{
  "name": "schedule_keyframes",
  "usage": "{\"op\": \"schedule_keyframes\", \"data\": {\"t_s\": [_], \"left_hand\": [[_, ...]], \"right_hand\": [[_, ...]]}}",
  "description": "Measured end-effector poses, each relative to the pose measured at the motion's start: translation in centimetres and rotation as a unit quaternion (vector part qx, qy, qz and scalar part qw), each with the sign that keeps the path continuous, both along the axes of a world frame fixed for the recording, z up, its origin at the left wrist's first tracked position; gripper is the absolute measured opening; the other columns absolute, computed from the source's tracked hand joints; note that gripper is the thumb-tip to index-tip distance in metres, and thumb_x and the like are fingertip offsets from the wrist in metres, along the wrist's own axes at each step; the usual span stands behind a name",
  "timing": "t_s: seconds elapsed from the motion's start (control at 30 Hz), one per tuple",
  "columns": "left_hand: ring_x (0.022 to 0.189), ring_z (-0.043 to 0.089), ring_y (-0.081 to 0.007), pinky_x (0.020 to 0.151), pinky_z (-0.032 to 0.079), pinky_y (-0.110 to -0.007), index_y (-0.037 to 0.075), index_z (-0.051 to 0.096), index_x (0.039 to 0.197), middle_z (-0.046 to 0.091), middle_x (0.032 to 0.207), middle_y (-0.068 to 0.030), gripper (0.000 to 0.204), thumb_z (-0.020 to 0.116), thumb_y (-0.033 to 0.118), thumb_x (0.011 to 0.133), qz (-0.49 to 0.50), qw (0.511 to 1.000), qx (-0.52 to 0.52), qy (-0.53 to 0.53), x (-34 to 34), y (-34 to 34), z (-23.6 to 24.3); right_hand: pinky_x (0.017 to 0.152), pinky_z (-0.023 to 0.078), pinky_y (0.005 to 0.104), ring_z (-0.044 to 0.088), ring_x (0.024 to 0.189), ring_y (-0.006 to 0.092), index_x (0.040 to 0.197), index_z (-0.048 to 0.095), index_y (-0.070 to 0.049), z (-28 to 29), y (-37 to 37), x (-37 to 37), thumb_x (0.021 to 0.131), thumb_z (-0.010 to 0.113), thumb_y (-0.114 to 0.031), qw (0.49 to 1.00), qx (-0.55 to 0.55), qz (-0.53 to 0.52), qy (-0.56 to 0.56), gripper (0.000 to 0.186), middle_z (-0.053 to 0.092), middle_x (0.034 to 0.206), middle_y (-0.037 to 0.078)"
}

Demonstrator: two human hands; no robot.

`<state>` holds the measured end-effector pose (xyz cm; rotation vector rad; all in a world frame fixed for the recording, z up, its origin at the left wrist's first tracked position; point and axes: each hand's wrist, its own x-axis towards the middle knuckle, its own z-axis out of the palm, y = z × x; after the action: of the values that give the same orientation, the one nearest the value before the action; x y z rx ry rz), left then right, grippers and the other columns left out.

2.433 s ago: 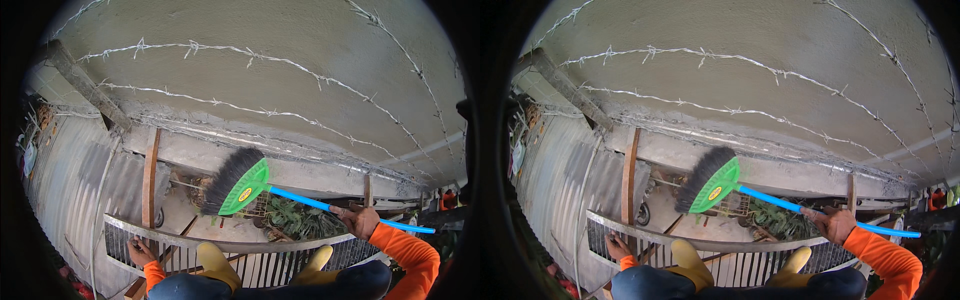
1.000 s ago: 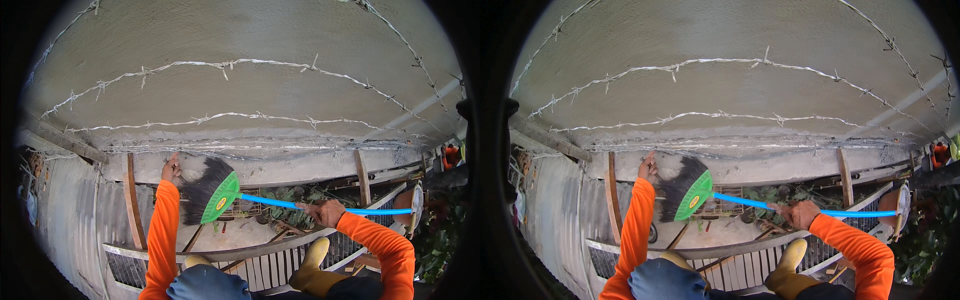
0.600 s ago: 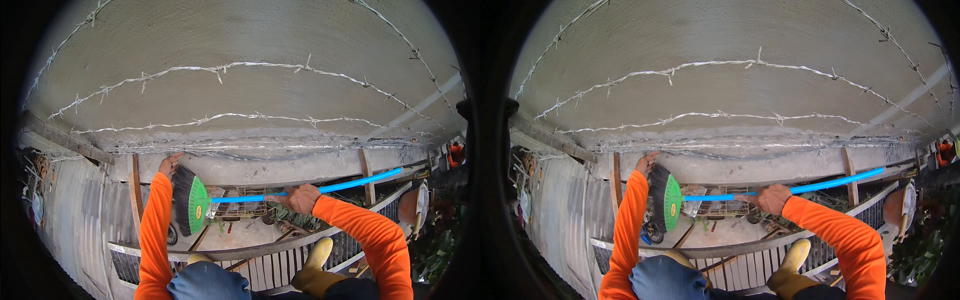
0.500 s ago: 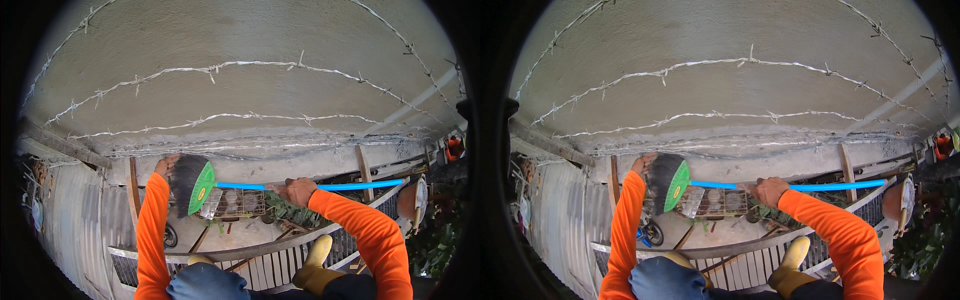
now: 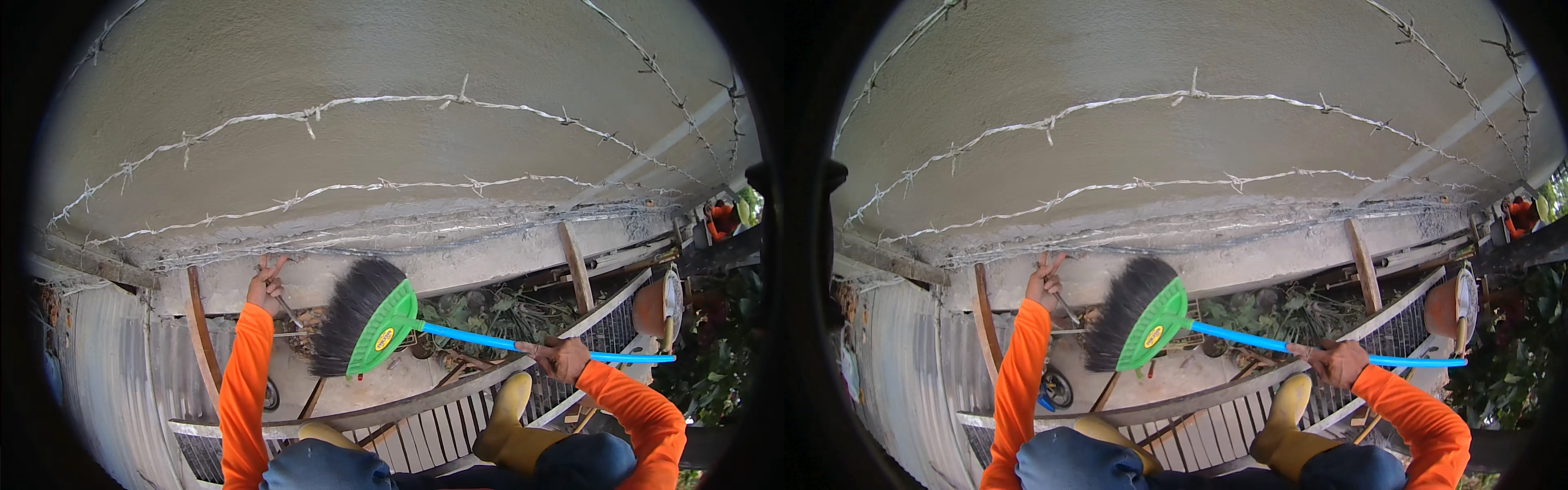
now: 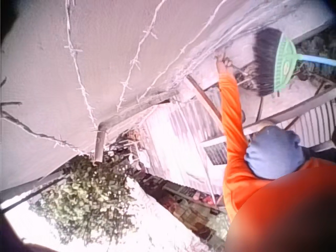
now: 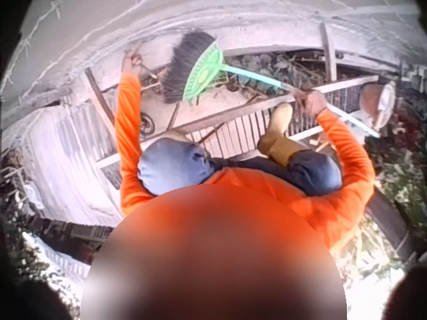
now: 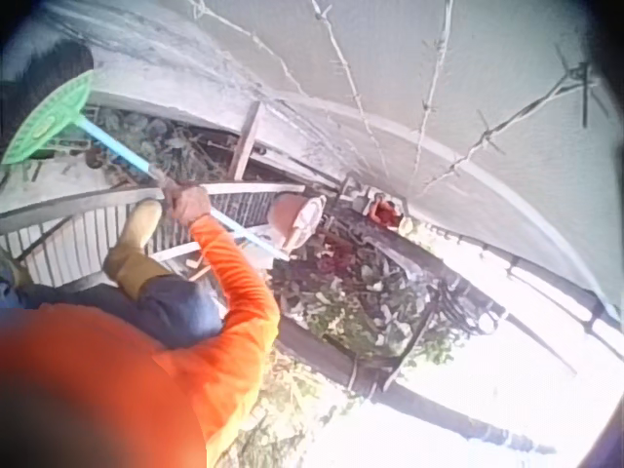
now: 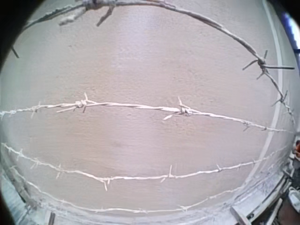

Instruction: The person applies wet plaster to a wall using a trowel, smoothing it along the surface. They then use a broom to sweep excess material and adjust barbed wire attached to the wall. A second worker is visible nearby performing similar plastering work.

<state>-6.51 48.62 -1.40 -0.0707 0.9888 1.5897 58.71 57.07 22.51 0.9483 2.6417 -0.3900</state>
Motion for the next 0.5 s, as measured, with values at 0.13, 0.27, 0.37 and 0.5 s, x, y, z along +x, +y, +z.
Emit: {"op": "schedule_keyframes", "data": {"t_s": [0.13, 0.27, 0.37, 0.5], "left_hand": [[0.048, 0.037, -0.0052, 0.042, 0.032, -0.02, 0.033, 0.028, 0.155, 0.055, 0.145, -0.0109, 0.075, 0.053, 0.005, 0.09, 0.055, 0.998, 0.025, -0.028, 1.8, 1.0, 0.8], [0.047, 0.037, -0.006, 0.041, 0.032, -0.02, 0.033, 0.025, 0.155, 0.056, 0.144, -0.0123, 0.079, 0.053, 0.003, 0.088, 0.068, 0.997, 0.033, -0.025, 2.1, 1.6, 1.4], [0.047, 0.037, -0.0061, 0.042, 0.032, -0.02, 0.032, 0.026, 0.155, 0.056, 0.143, -0.0128, 0.078, 0.052, 0.002, 0.088, 0.082, 0.995, 0.048, -0.035, 2.1, 1.5, 1.6], [0.046, 0.036, -0.0059, 0.042, 0.031, -0.02, 0.029, 0.027, 0.154, 0.056, 0.144, -0.0136, 0.076, 0.052, 0.0, 0.088, 0.076, 0.996, 0.051, -0.013, 2.1, 1.7, 1.8]], "right_hand": [[0.049, 0.051, 0.0483, 0.061, 0.053, 0.0362, 0.145, 0.046, -0.043, -3.3, 0.5, -3.9, 0.098, 0.054, -0.034, 1.0, 0.009, 0.005, -0.019, 0.049, 0.061, 0.067, 0.011], [0.053, 0.052, 0.0486, 0.064, 0.057, 0.0374, 0.141, 0.053, -0.039, -2.5, 2.5, -0.6, 0.097, 0.056, -0.03, 0.994, 0.031, -0.082, -0.065, 0.046, 0.066, 0.067, 0.013], [0.052, 0.051, 0.046, 0.064, 0.057, 0.0359, 0.135, 0.061, -0.033, 1.2, 1.7, 3.8, 0.094, 0.064, -0.022, 0.993, 0.041, -0.111, 0.01, 0.043, 0.067, 0.07, 0.013], [0.051, 0.051, 0.0437, 0.063, 0.056, 0.034, 0.132, 0.065, -0.032, 4.9, -1.1, 4.7, 0.09, 0.069, -0.017, 0.99, 0.01, -0.137, 0.024, 0.045, 0.065, 0.07, 0.011]]}}
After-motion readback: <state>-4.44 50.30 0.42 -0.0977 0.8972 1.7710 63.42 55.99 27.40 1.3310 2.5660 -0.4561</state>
